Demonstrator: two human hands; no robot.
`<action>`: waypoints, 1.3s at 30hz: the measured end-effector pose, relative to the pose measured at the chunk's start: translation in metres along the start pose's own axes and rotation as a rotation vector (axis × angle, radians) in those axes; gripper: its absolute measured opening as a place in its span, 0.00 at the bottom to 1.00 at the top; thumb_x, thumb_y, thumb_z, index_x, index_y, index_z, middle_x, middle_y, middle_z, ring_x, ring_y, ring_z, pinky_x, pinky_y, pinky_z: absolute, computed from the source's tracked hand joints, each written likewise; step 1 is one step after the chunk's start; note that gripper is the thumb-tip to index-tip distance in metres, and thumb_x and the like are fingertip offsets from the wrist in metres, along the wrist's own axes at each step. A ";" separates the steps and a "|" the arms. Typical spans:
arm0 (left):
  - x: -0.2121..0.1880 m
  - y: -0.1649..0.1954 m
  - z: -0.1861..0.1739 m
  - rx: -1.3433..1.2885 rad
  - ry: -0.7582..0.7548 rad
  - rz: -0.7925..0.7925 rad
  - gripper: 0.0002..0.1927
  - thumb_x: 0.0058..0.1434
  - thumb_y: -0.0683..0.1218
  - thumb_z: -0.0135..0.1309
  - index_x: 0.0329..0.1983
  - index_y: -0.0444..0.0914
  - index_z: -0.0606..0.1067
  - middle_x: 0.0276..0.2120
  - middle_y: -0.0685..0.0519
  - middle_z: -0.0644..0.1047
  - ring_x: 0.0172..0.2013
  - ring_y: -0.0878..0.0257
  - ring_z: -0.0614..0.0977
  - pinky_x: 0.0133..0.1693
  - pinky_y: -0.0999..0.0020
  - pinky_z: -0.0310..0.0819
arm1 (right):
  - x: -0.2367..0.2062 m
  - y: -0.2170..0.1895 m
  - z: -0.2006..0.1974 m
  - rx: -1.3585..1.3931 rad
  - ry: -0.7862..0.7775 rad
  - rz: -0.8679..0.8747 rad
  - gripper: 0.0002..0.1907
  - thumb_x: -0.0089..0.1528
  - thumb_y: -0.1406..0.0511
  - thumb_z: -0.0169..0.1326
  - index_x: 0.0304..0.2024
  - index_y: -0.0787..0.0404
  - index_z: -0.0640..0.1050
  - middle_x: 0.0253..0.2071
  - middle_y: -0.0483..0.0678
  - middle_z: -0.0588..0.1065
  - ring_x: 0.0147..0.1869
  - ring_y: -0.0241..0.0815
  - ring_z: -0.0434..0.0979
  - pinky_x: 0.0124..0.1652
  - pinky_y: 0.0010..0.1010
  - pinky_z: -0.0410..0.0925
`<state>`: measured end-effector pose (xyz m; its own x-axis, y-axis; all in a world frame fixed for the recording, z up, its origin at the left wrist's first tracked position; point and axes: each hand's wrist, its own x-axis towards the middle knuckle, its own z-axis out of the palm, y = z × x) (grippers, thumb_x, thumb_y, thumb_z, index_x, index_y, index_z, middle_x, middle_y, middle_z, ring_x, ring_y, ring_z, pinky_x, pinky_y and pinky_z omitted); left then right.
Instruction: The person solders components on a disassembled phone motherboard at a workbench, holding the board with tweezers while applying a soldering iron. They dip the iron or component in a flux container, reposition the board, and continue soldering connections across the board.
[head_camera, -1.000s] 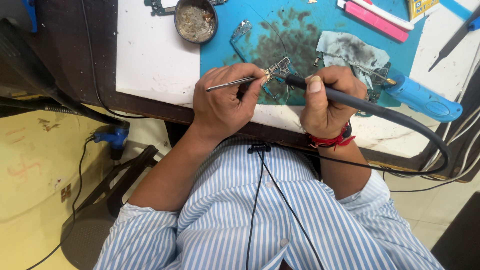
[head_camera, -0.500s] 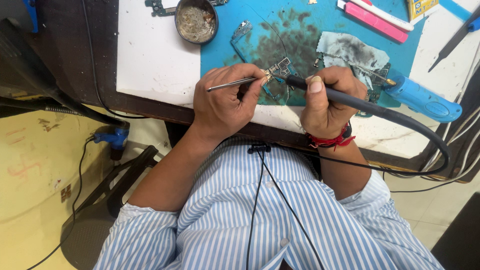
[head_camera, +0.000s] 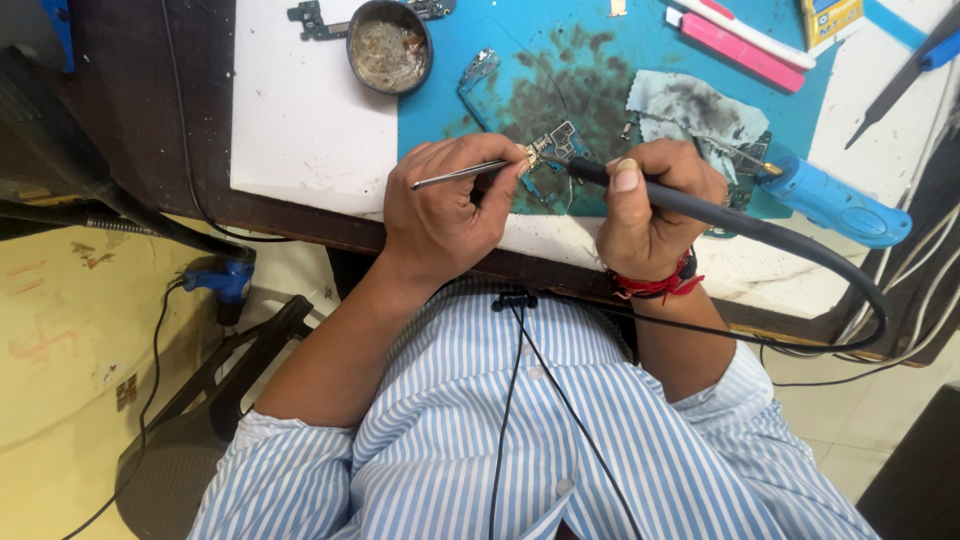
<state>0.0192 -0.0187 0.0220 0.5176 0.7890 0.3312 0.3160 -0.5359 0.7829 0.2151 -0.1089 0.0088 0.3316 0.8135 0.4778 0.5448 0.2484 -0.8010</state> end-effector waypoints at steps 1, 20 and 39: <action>0.001 0.000 0.000 0.000 -0.004 -0.003 0.05 0.67 0.42 0.62 0.42 0.39 0.77 0.31 0.53 0.82 0.29 0.59 0.82 0.34 0.63 0.69 | 0.000 -0.001 0.000 -0.015 -0.002 -0.002 0.12 0.73 0.65 0.52 0.35 0.65 0.73 0.26 0.47 0.71 0.23 0.37 0.69 0.28 0.28 0.62; 0.000 0.000 0.000 0.060 0.014 -0.021 0.05 0.63 0.42 0.61 0.41 0.39 0.78 0.34 0.50 0.82 0.32 0.54 0.82 0.35 0.60 0.71 | -0.001 0.002 0.005 0.004 0.106 -0.025 0.11 0.69 0.64 0.51 0.34 0.64 0.74 0.25 0.47 0.72 0.25 0.37 0.71 0.27 0.26 0.63; -0.016 -0.031 0.018 -0.436 0.265 -0.095 0.08 0.70 0.41 0.56 0.48 0.33 0.72 0.38 0.50 0.83 0.35 0.70 0.82 0.38 0.75 0.78 | 0.023 -0.033 0.010 -0.470 -0.314 -0.300 0.23 0.60 0.64 0.60 0.58 0.59 0.74 0.53 0.52 0.77 0.59 0.55 0.74 0.57 0.44 0.65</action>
<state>0.0158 -0.0200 -0.0166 0.2659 0.9074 0.3255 -0.0381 -0.3275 0.9441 0.1969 -0.0933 0.0426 -0.0904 0.8777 0.4706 0.8823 0.2897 -0.3709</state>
